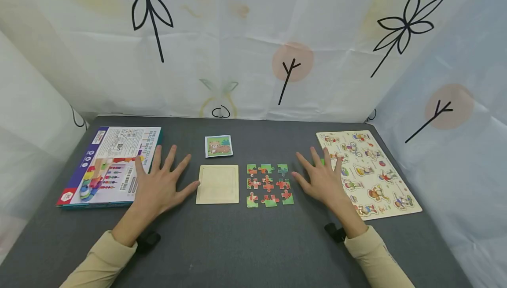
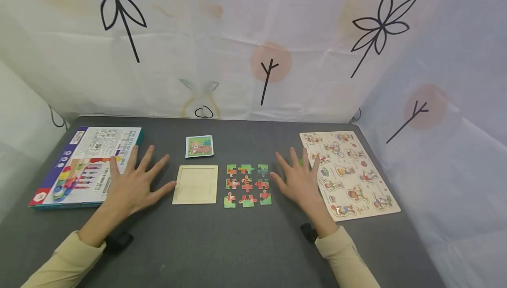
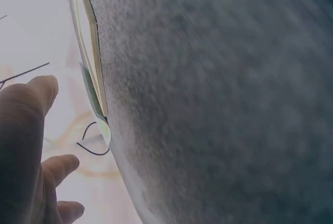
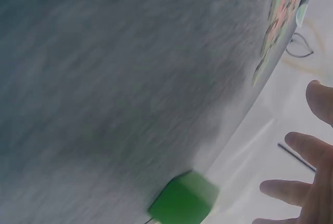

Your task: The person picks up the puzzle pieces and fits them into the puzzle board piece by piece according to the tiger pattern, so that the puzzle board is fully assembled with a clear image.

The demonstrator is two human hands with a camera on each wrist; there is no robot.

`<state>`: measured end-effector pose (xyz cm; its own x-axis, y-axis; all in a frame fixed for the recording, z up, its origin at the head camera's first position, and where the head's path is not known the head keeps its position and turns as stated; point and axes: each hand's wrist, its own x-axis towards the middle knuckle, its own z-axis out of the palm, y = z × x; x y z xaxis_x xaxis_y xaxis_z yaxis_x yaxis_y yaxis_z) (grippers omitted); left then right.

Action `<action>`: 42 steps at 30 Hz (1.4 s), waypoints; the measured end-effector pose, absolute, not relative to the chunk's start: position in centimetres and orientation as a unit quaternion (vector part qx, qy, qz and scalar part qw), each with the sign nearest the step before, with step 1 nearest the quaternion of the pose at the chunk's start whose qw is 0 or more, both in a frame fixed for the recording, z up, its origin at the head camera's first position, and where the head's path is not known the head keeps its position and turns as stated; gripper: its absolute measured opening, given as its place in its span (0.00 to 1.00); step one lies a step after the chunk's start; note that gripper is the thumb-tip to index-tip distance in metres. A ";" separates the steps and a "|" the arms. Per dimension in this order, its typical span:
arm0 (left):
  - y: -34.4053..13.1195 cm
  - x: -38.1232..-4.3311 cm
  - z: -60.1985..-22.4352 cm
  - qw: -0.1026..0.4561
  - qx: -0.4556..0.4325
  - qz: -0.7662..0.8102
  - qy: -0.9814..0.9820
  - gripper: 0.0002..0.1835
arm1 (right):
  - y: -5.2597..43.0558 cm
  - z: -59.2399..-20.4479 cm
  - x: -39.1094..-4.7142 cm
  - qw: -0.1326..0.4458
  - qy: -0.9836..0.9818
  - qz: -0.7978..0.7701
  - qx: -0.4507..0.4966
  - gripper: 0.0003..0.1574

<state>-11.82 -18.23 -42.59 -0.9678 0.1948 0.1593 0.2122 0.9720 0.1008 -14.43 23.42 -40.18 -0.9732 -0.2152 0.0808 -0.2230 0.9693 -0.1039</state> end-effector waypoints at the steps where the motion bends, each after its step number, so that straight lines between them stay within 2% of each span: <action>1: -18.1 -11.8 -42.6 0.073 -0.104 -0.060 -0.990 0.45 | 23.1 -40.2 -14.5 0.037 -0.991 0.056 0.116 0.40; 7: -17.3 -12.0 -42.9 0.050 -0.126 -0.081 -0.987 0.45 | 20.7 -40.6 -15.0 0.040 -0.985 0.054 0.158 0.40; 16: -16.2 -12.5 -43.5 0.010 -0.176 -0.122 -0.977 0.47 | 16.9 -40.5 -15.5 -0.005 -0.975 0.082 0.205 0.40; 22: -16.2 -12.8 -43.7 -0.009 -0.198 -0.138 -0.970 0.50 | 14.8 -40.4 -16.0 -0.037 -0.970 0.101 0.220 0.36; 34: -16.6 -13.7 -43.2 -0.062 -0.223 -0.152 -0.961 0.59 | 12.3 -40.6 -17.4 -0.054 -0.966 0.100 0.233 0.27; 42: -16.7 -14.1 -42.8 -0.068 -0.223 -0.146 -0.961 0.61 | 11.6 -40.7 -17.7 -0.061 -0.966 0.099 0.231 0.23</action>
